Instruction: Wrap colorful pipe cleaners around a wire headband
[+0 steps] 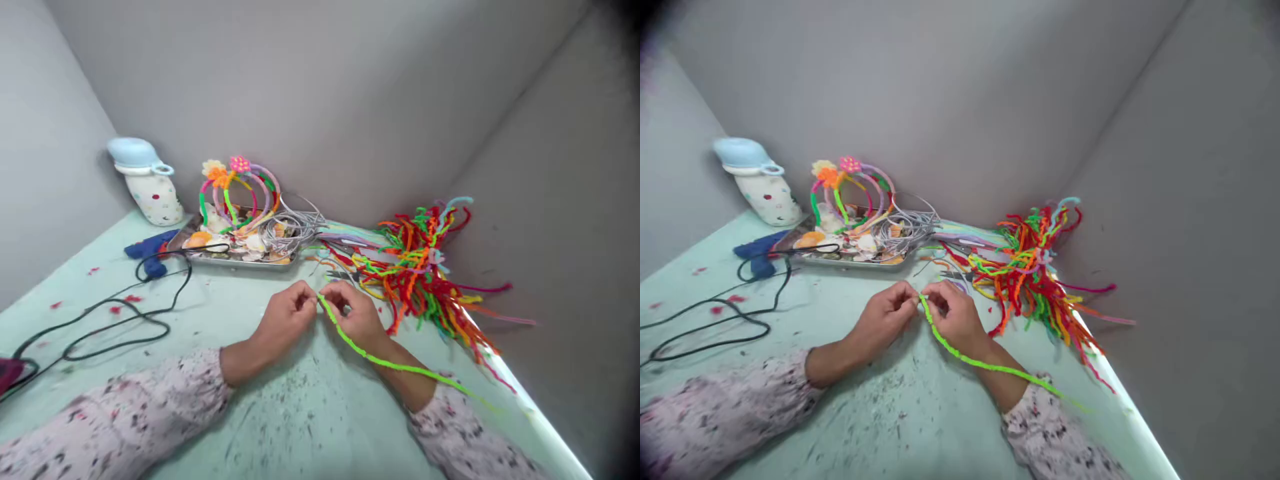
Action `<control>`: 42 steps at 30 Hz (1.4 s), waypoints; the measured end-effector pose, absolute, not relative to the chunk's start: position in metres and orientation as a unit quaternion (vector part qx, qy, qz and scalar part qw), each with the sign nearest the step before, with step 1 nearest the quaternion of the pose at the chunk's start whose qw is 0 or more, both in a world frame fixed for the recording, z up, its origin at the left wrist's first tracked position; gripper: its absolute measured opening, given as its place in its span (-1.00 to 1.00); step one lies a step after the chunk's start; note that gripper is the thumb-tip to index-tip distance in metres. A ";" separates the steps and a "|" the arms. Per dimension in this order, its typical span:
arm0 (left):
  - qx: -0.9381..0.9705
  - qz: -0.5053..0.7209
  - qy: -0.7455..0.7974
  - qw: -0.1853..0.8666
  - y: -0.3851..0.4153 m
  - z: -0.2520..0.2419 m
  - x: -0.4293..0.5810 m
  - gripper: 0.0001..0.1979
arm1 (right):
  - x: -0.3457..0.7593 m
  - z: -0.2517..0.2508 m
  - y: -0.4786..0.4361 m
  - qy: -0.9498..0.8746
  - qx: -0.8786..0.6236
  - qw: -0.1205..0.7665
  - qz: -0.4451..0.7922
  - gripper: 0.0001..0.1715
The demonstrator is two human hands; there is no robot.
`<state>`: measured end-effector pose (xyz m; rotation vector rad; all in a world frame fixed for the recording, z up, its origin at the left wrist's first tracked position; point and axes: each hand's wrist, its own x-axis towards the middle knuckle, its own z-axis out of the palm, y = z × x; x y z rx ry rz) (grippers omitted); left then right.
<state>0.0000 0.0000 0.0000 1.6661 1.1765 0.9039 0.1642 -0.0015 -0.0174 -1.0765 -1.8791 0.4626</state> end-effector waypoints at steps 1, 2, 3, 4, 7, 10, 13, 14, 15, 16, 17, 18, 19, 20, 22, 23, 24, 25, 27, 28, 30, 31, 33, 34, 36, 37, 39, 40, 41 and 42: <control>0.673 0.367 0.473 0.435 0.000 -0.001 0.000 -0.88 | 0.165 -0.017 -0.001 -0.760 -0.436 0.445 0.186 -0.84; 0.674 0.369 0.472 0.432 0.001 -0.001 0.000 -0.88 | 0.165 -0.017 -0.001 -0.760 -0.437 0.443 0.184 -0.86; 0.675 0.372 0.472 0.429 0.001 -0.002 0.000 -0.88 | 0.165 -0.016 -0.001 -0.761 -0.438 0.443 0.182 -0.88; 0.675 0.374 0.471 0.428 0.001 -0.002 0.000 -0.88 | 0.165 -0.015 -0.001 -0.761 -0.439 0.443 0.180 -0.89; 0.671 0.378 0.469 0.432 0.001 -0.001 0.000 -0.88 | 0.164 -0.011 -0.002 -0.760 -0.439 0.449 0.170 -0.90; 0.659 0.381 0.468 0.448 0.000 0.001 0.000 -0.88 | 0.163 -0.007 -0.004 -0.756 -0.438 0.458 0.163 -0.86; 0.648 0.383 0.467 0.464 -0.001 0.002 0.000 -0.88 | 0.162 -0.006 -0.006 -0.754 -0.437 0.466 0.155 -0.83; 0.646 0.386 0.466 0.467 -0.001 0.002 0.000 -0.88 | 0.162 -0.006 -0.007 -0.755 -0.435 0.467 0.153 -0.82; 0.642 0.388 0.465 0.470 -0.001 0.001 0.000 -0.88 | 0.162 -0.007 -0.007 -0.758 -0.432 0.466 0.150 -0.81; 0.639 0.390 0.463 0.474 -0.001 0.001 0.000 -0.88 | 0.162 -0.007 -0.007 -0.761 -0.428 0.464 0.146 -0.80; 0.635 0.392 0.462 0.479 -0.001 0.000 0.000 -0.89 | 0.162 -0.008 -0.007 -0.766 -0.424 0.462 0.141 -0.79; 0.631 0.394 0.461 0.485 -0.001 -0.001 0.001 -0.89 | 0.162 -0.008 -0.007 -0.770 -0.421 0.459 0.136 -0.78; 0.626 0.396 0.459 0.490 -0.001 -0.001 0.001 -0.90 | 0.163 -0.009 -0.007 -0.775 -0.417 0.456 0.130 -0.77; 0.623 0.399 0.458 0.493 0.000 -0.002 0.001 -0.91 | 0.163 -0.009 -0.007 -0.780 -0.413 0.453 0.125 -0.76; 0.620 0.403 0.455 0.496 0.000 -0.003 0.001 -0.91 | 0.164 -0.007 -0.007 -0.785 -0.403 0.453 0.122 -0.74; 0.620 0.404 0.453 0.497 0.001 -0.003 0.001 -0.91 | 0.164 -0.007 -0.008 -0.786 -0.401 0.453 0.126 -0.74; 0.621 0.405 0.452 0.496 0.001 -0.003 0.001 -0.90 | 0.164 -0.006 -0.008 -0.784 -0.402 0.453 0.136 -0.75; 0.624 0.405 0.451 0.494 0.001 -0.003 0.001 -0.89 | 0.165 -0.004 -0.008 -0.780 -0.408 0.451 0.150 -0.77; 0.634 0.399 0.451 0.485 0.000 -0.002 0.001 -0.88 | 0.165 -0.003 -0.008 -0.762 -0.429 0.446 0.192 -0.83; 0.641 0.395 0.452 0.479 0.000 -0.001 0.000 -0.87 | 0.165 -0.002 -0.008 -0.750 -0.440 0.444 0.217 -0.85; 0.657 0.386 0.455 0.461 -0.001 0.000 0.000 -0.86 | 0.165 -0.002 -0.007 -0.722 -0.456 0.447 0.265 -0.86; 0.665 0.382 0.455 0.452 -0.001 0.001 0.000 -0.86 | 0.165 -0.003 -0.007 -0.709 -0.461 0.450 0.287 -0.87; 0.677 0.376 0.455 0.439 -0.002 0.002 0.000 -0.85 | 0.164 -0.003 -0.006 -0.685 -0.466 0.455 0.327 -0.88; 0.681 0.374 0.455 0.435 -0.002 0.002 -0.001 -0.85 | 0.164 -0.003 -0.006 -0.674 -0.467 0.457 0.344 -0.88; 0.688 0.372 0.453 0.429 -0.002 0.003 -0.001 -0.85 | 0.164 -0.003 -0.005 -0.659 -0.468 0.458 0.371 -0.88; 0.691 0.371 0.452 0.425 -0.002 0.003 0.000 -0.85 | 0.164 -0.002 -0.005 -0.654 -0.468 0.458 0.379 -0.88; 0.695 0.371 0.450 0.420 -0.002 0.003 0.000 -0.85 | 0.164 -0.002 -0.005 -0.648 -0.469 0.458 0.389 -0.88; 0.697 0.371 0.449 0.418 -0.002 0.004 0.000 -0.85 | 0.164 -0.001 -0.004 -0.646 -0.470 0.457 0.391 -0.88; 0.699 0.370 0.448 0.416 -0.002 0.004 0.000 -0.85 | 0.164 -0.001 -0.004 -0.644 -0.471 0.456 0.394 -0.87; 0.700 0.371 0.448 0.415 -0.002 0.004 0.000 -0.84 | 0.165 -0.001 -0.004 -0.643 -0.472 0.456 0.395 -0.87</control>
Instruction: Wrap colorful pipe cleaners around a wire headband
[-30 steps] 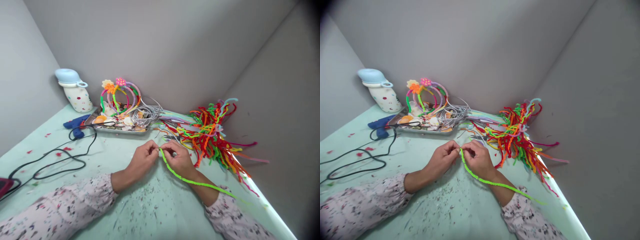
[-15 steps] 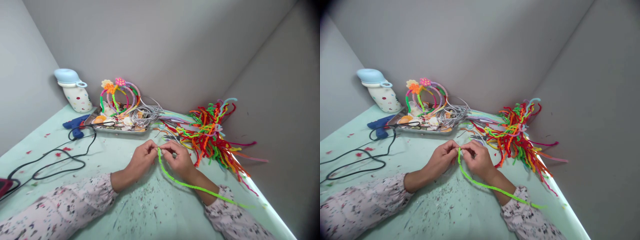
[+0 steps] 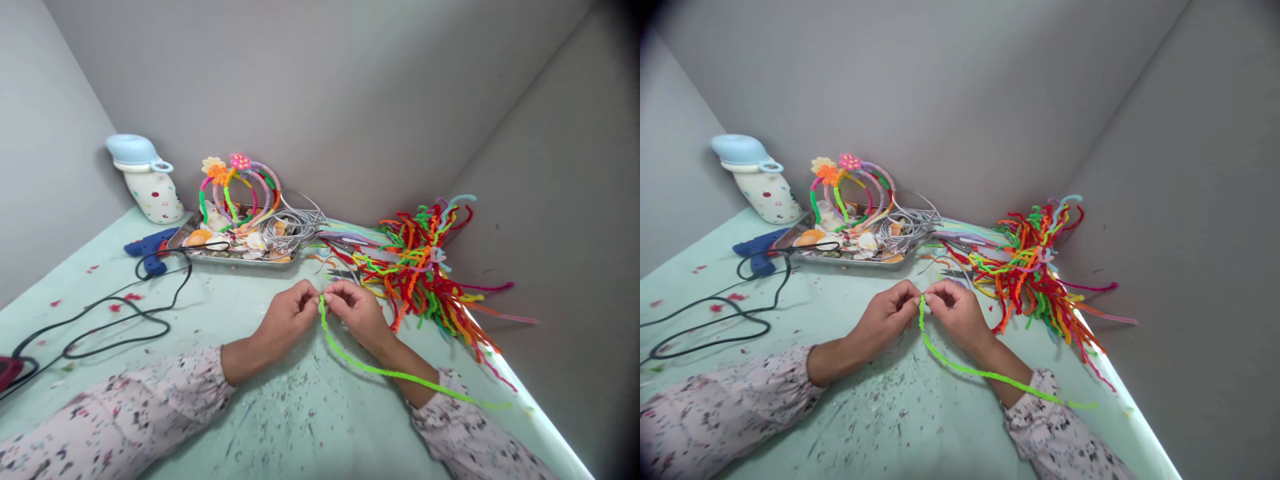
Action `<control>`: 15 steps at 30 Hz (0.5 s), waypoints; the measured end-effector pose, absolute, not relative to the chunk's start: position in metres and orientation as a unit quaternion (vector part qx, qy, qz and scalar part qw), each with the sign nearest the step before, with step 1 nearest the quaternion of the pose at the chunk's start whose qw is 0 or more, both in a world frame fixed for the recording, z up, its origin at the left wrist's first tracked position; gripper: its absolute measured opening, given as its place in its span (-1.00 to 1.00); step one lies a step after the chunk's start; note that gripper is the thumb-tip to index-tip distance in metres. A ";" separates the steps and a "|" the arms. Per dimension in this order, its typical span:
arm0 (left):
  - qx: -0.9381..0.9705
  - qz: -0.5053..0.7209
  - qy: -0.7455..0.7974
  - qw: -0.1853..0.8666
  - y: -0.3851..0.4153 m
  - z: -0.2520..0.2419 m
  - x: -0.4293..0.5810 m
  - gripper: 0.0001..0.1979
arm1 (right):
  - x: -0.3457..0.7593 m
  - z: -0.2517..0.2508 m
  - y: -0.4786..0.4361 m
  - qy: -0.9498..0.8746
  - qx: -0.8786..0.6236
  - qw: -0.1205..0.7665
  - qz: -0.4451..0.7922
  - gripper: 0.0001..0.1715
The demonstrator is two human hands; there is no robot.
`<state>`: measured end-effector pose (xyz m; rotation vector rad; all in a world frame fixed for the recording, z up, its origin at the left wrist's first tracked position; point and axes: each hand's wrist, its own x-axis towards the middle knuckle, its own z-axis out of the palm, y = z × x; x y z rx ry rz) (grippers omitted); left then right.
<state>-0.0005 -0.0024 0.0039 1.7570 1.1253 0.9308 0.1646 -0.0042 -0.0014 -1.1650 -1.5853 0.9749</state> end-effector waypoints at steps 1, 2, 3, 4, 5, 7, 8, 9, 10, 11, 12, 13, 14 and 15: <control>0.700 0.370 0.448 0.415 -0.002 0.004 0.000 -0.84 | 0.165 -0.002 -0.004 -0.642 -0.473 0.455 0.396 -0.86; 0.700 0.370 0.448 0.416 -0.002 0.004 0.000 -0.84 | 0.165 -0.002 -0.004 -0.642 -0.472 0.455 0.397 -0.86; 0.699 0.370 0.448 0.417 -0.002 0.004 0.000 -0.84 | 0.165 -0.003 -0.003 -0.643 -0.472 0.455 0.397 -0.86; 0.699 0.369 0.448 0.418 -0.002 0.004 -0.001 -0.83 | 0.165 -0.003 -0.003 -0.643 -0.471 0.455 0.396 -0.85; 0.699 0.368 0.448 0.418 -0.002 0.004 -0.001 -0.83 | 0.165 -0.003 -0.003 -0.644 -0.470 0.455 0.398 -0.85; 0.700 0.366 0.449 0.418 -0.003 0.004 -0.001 -0.83 | 0.166 -0.002 -0.002 -0.642 -0.468 0.451 0.407 -0.85; 0.700 0.366 0.449 0.418 -0.003 0.005 0.000 -0.83 | 0.166 -0.002 -0.002 -0.640 -0.467 0.448 0.414 -0.85; 0.700 0.365 0.450 0.418 -0.003 0.005 0.000 -0.83 | 0.166 -0.001 -0.002 -0.638 -0.466 0.445 0.421 -0.85; 0.700 0.365 0.450 0.418 -0.003 0.005 0.000 -0.83 | 0.167 -0.001 -0.001 -0.637 -0.465 0.442 0.428 -0.85; 0.700 0.363 0.450 0.418 -0.003 0.006 0.000 -0.83 | 0.167 0.000 -0.001 -0.636 -0.463 0.439 0.434 -0.85; 0.700 0.362 0.451 0.419 -0.003 0.006 0.000 -0.83 | 0.167 0.001 -0.001 -0.636 -0.462 0.437 0.437 -0.85; 0.700 0.361 0.452 0.419 -0.003 0.006 0.000 -0.83 | 0.168 0.001 -0.001 -0.636 -0.461 0.436 0.439 -0.85; 0.701 0.360 0.453 0.417 -0.003 0.006 0.000 -0.83 | 0.168 0.002 -0.001 -0.636 -0.460 0.435 0.441 -0.85; 0.702 0.359 0.454 0.415 -0.003 0.006 0.000 -0.84 | 0.168 0.002 -0.001 -0.636 -0.460 0.434 0.443 -0.85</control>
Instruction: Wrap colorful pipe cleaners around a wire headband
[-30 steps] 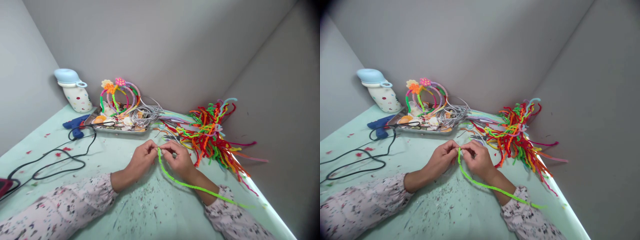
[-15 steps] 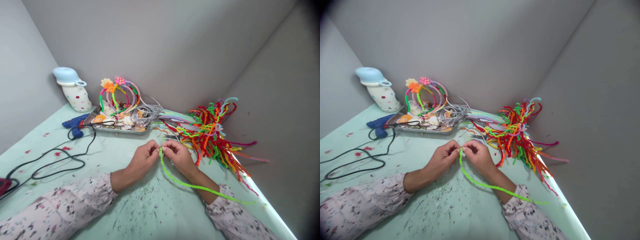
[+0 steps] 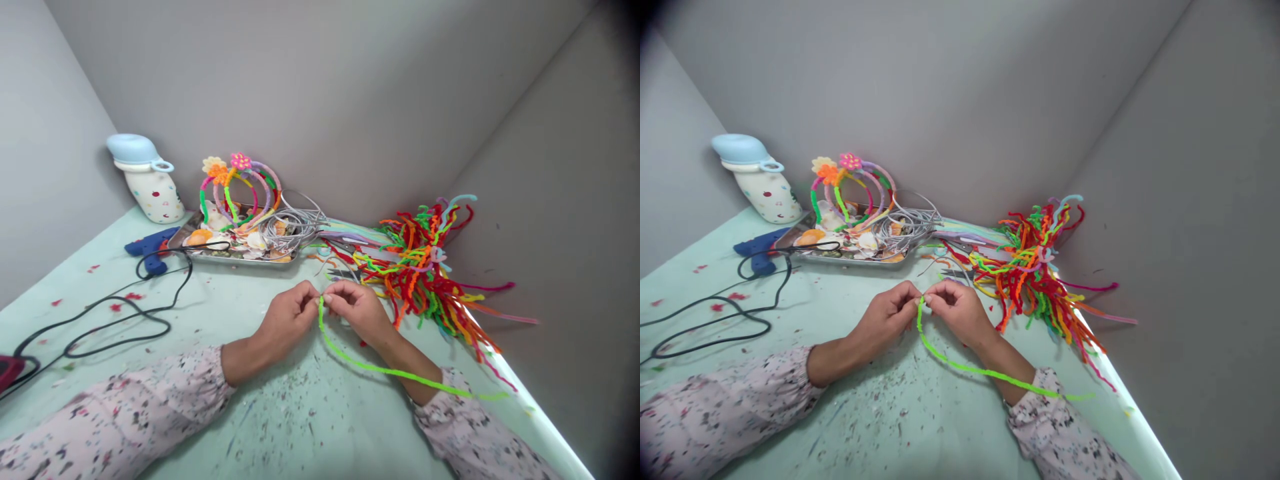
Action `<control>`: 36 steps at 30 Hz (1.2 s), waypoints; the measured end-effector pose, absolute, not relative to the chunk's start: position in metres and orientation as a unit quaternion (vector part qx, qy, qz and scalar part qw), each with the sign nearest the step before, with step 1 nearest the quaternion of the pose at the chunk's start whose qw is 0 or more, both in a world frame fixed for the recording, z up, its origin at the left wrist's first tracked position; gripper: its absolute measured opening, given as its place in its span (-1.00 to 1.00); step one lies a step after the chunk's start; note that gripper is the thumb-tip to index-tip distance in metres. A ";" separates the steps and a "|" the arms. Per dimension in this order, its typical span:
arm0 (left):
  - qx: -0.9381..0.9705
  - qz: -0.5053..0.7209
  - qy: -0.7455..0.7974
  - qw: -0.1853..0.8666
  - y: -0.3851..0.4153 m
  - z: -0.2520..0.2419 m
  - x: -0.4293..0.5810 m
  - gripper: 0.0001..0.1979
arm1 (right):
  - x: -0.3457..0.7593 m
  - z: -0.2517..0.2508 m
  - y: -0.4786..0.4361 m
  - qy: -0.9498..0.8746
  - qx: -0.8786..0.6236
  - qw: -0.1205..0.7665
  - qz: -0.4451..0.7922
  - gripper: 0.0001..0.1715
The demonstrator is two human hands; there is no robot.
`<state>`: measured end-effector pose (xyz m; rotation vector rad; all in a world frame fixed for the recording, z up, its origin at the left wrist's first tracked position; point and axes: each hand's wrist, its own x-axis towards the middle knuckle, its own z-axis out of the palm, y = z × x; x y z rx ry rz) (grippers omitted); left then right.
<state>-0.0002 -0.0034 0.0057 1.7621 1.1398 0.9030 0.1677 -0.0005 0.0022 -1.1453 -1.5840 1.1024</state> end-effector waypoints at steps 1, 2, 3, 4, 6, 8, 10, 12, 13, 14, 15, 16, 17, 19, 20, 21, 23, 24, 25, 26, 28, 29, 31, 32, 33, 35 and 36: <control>0.703 0.359 0.455 0.413 -0.003 0.005 0.000 -0.84 | 0.168 0.002 -0.001 -0.635 -0.460 0.433 0.444 -0.85; 0.704 0.359 0.456 0.411 -0.003 0.005 0.000 -0.84 | 0.167 0.003 -0.001 -0.635 -0.460 0.432 0.446 -0.85; 0.704 0.358 0.456 0.409 -0.003 0.005 -0.001 -0.84 | 0.167 0.003 -0.001 -0.634 -0.461 0.432 0.446 -0.85; 0.705 0.357 0.457 0.409 -0.003 0.005 -0.001 -0.83 | 0.167 0.003 -0.001 -0.634 -0.461 0.432 0.446 -0.86; 0.705 0.354 0.458 0.410 -0.003 0.004 -0.001 -0.83 | 0.167 0.003 -0.001 -0.633 -0.462 0.433 0.445 -0.86; 0.704 0.354 0.457 0.413 -0.003 0.003 -0.002 -0.83 | 0.166 0.003 -0.001 -0.633 -0.462 0.435 0.443 -0.86; 0.703 0.355 0.455 0.416 -0.004 0.003 -0.001 -0.83 | 0.166 0.003 -0.002 -0.634 -0.462 0.434 0.442 -0.86; 0.700 0.357 0.455 0.419 -0.004 0.003 -0.001 -0.83 | 0.166 0.003 -0.002 -0.638 -0.462 0.433 0.438 -0.87; 0.699 0.357 0.455 0.420 -0.004 0.003 -0.001 -0.83 | 0.166 0.003 -0.002 -0.640 -0.460 0.433 0.437 -0.87; 0.698 0.357 0.456 0.422 -0.004 0.003 -0.001 -0.83 | 0.166 0.003 -0.002 -0.642 -0.459 0.433 0.435 -0.87; 0.697 0.357 0.457 0.423 -0.004 0.003 -0.001 -0.83 | 0.166 0.003 -0.002 -0.643 -0.458 0.435 0.433 -0.88; 0.696 0.355 0.457 0.425 -0.004 0.003 0.000 -0.83 | 0.166 0.003 -0.002 -0.644 -0.458 0.436 0.430 -0.89; 0.695 0.354 0.457 0.428 -0.004 0.003 0.000 -0.83 | 0.165 0.003 -0.002 -0.645 -0.459 0.437 0.426 -0.89; 0.691 0.355 0.456 0.434 -0.004 0.003 0.000 -0.82 | 0.165 0.002 -0.002 -0.649 -0.464 0.438 0.415 -0.90; 0.689 0.357 0.455 0.437 -0.004 0.003 0.000 -0.82 | 0.164 0.001 -0.002 -0.650 -0.468 0.437 0.409 -0.91; 0.686 0.361 0.453 0.441 -0.004 0.002 0.000 -0.82 | 0.164 0.001 -0.002 -0.652 -0.472 0.436 0.404 -0.91; 0.682 0.365 0.449 0.447 -0.004 0.002 0.000 -0.82 | 0.163 -0.001 -0.002 -0.652 -0.478 0.435 0.397 -0.91; 0.681 0.365 0.447 0.450 -0.004 0.002 0.000 -0.83 | 0.163 -0.001 -0.002 -0.653 -0.479 0.435 0.394 -0.92; 0.681 0.364 0.445 0.453 -0.004 0.003 -0.001 -0.83 | 0.163 -0.001 -0.002 -0.655 -0.480 0.435 0.390 -0.92; 0.682 0.364 0.443 0.455 -0.004 0.003 -0.001 -0.83 | 0.163 -0.001 -0.002 -0.657 -0.480 0.434 0.386 -0.92; 0.684 0.361 0.440 0.456 -0.004 0.003 -0.001 -0.84 | 0.162 -0.001 -0.002 -0.663 -0.481 0.431 0.378 -0.92; 0.686 0.361 0.439 0.454 -0.004 0.003 -0.001 -0.85 | 0.162 -0.001 -0.002 -0.666 -0.482 0.430 0.374 -0.92; 0.691 0.362 0.439 0.446 -0.004 0.002 -0.001 -0.86 | 0.162 -0.001 -0.003 -0.671 -0.483 0.430 0.363 -0.92; 0.693 0.363 0.439 0.441 -0.003 0.001 -0.001 -0.88 | 0.162 -0.001 -0.003 -0.674 -0.484 0.431 0.355 -0.92; 0.696 0.366 0.439 0.434 -0.003 0.000 -0.001 -0.89 | 0.162 -0.002 -0.004 -0.678 -0.484 0.433 0.345 -0.92; 0.702 0.373 0.439 0.419 -0.003 -0.002 0.000 -0.90 | 0.162 -0.004 -0.004 -0.688 -0.483 0.434 0.325 -0.91; 0.705 0.376 0.440 0.411 -0.003 -0.002 0.000 -0.90 | 0.162 -0.004 -0.004 -0.692 -0.481 0.435 0.318 -0.91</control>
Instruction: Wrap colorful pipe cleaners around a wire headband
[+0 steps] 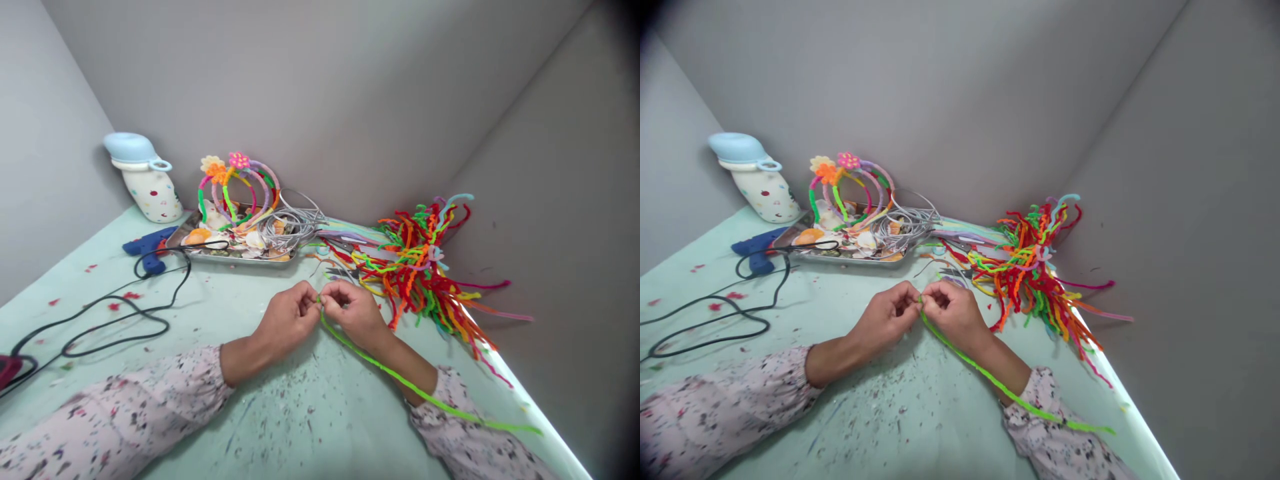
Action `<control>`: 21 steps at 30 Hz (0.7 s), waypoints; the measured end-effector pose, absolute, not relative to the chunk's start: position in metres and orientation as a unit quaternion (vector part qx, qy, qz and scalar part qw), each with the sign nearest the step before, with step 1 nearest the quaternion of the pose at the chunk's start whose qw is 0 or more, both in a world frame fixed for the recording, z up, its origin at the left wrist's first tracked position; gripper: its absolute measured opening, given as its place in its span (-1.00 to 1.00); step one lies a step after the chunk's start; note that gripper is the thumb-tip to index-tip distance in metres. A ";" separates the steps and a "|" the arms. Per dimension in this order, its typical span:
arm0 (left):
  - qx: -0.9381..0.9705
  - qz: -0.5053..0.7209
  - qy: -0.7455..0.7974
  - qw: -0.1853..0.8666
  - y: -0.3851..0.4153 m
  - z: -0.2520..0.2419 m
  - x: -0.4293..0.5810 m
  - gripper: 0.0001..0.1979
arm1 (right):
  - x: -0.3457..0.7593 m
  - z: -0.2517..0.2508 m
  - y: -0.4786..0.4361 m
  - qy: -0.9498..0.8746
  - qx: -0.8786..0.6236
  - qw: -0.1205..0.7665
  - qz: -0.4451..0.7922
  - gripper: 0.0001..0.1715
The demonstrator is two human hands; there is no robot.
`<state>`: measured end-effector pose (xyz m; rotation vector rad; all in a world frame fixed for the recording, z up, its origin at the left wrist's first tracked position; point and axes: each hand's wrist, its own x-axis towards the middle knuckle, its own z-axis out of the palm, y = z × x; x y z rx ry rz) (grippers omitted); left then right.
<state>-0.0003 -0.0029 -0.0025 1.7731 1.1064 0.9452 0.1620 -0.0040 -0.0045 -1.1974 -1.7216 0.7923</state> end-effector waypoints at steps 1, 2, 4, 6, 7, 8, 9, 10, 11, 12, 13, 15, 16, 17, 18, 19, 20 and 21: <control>0.707 0.376 0.441 0.404 -0.003 -0.003 0.000 -0.90 | 0.162 -0.005 -0.004 -0.694 -0.479 0.435 0.315 -0.91; 0.709 0.377 0.444 0.397 -0.003 -0.003 0.000 -0.89 | 0.162 -0.006 -0.004 -0.695 -0.478 0.436 0.314 -0.91; 0.712 0.375 0.449 0.388 -0.003 -0.002 0.000 -0.88 | 0.162 -0.007 -0.004 -0.695 -0.477 0.437 0.314 -0.92; 0.715 0.372 0.453 0.381 -0.004 -0.001 0.000 -0.88 | 0.162 -0.008 -0.004 -0.695 -0.478 0.440 0.307 -0.93; 0.717 0.371 0.454 0.377 -0.004 0.000 0.000 -0.88 | 0.162 -0.008 -0.004 -0.695 -0.478 0.443 0.304 -0.93; 0.719 0.370 0.454 0.374 -0.004 0.000 0.000 -0.88 | 0.162 -0.008 -0.004 -0.694 -0.478 0.445 0.302 -0.93; 0.722 0.368 0.454 0.371 -0.003 0.001 0.000 -0.89 | 0.162 -0.008 -0.003 -0.693 -0.478 0.448 0.301 -0.93; 0.725 0.366 0.453 0.367 -0.003 0.001 0.000 -0.90 | 0.162 -0.008 -0.003 -0.691 -0.478 0.449 0.302 -0.93; 0.729 0.364 0.453 0.363 -0.003 0.001 0.000 -0.90 | 0.162 -0.009 -0.003 -0.689 -0.479 0.451 0.304 -0.93; 0.732 0.362 0.453 0.357 -0.003 0.001 0.000 -0.90 | 0.162 -0.009 -0.003 -0.687 -0.479 0.453 0.305 -0.93; 0.737 0.359 0.452 0.352 -0.003 0.001 0.000 -0.90 | 0.162 -0.009 -0.003 -0.685 -0.480 0.455 0.307 -0.93; 0.746 0.354 0.451 0.339 -0.003 0.001 -0.001 -0.90 | 0.162 -0.008 -0.004 -0.682 -0.481 0.455 0.310 -0.93; 0.751 0.351 0.450 0.332 -0.003 0.001 -0.001 -0.90 | 0.162 -0.008 -0.004 -0.681 -0.482 0.455 0.311 -0.93; 0.757 0.347 0.449 0.324 -0.003 0.001 -0.001 -0.90 | 0.162 -0.007 -0.004 -0.680 -0.484 0.454 0.312 -0.94; 0.763 0.342 0.447 0.316 -0.002 0.002 -0.001 -0.89 | 0.162 -0.007 -0.004 -0.679 -0.486 0.453 0.314 -0.94; 0.771 0.338 0.445 0.306 -0.002 0.002 -0.002 -0.89 | 0.162 -0.006 -0.004 -0.677 -0.487 0.452 0.317 -0.94; 0.778 0.334 0.443 0.296 -0.002 0.003 -0.002 -0.89 | 0.162 -0.005 -0.004 -0.675 -0.487 0.450 0.323 -0.94; 0.785 0.329 0.441 0.285 -0.002 0.004 -0.003 -0.88 | 0.162 -0.004 -0.004 -0.672 -0.486 0.448 0.332 -0.94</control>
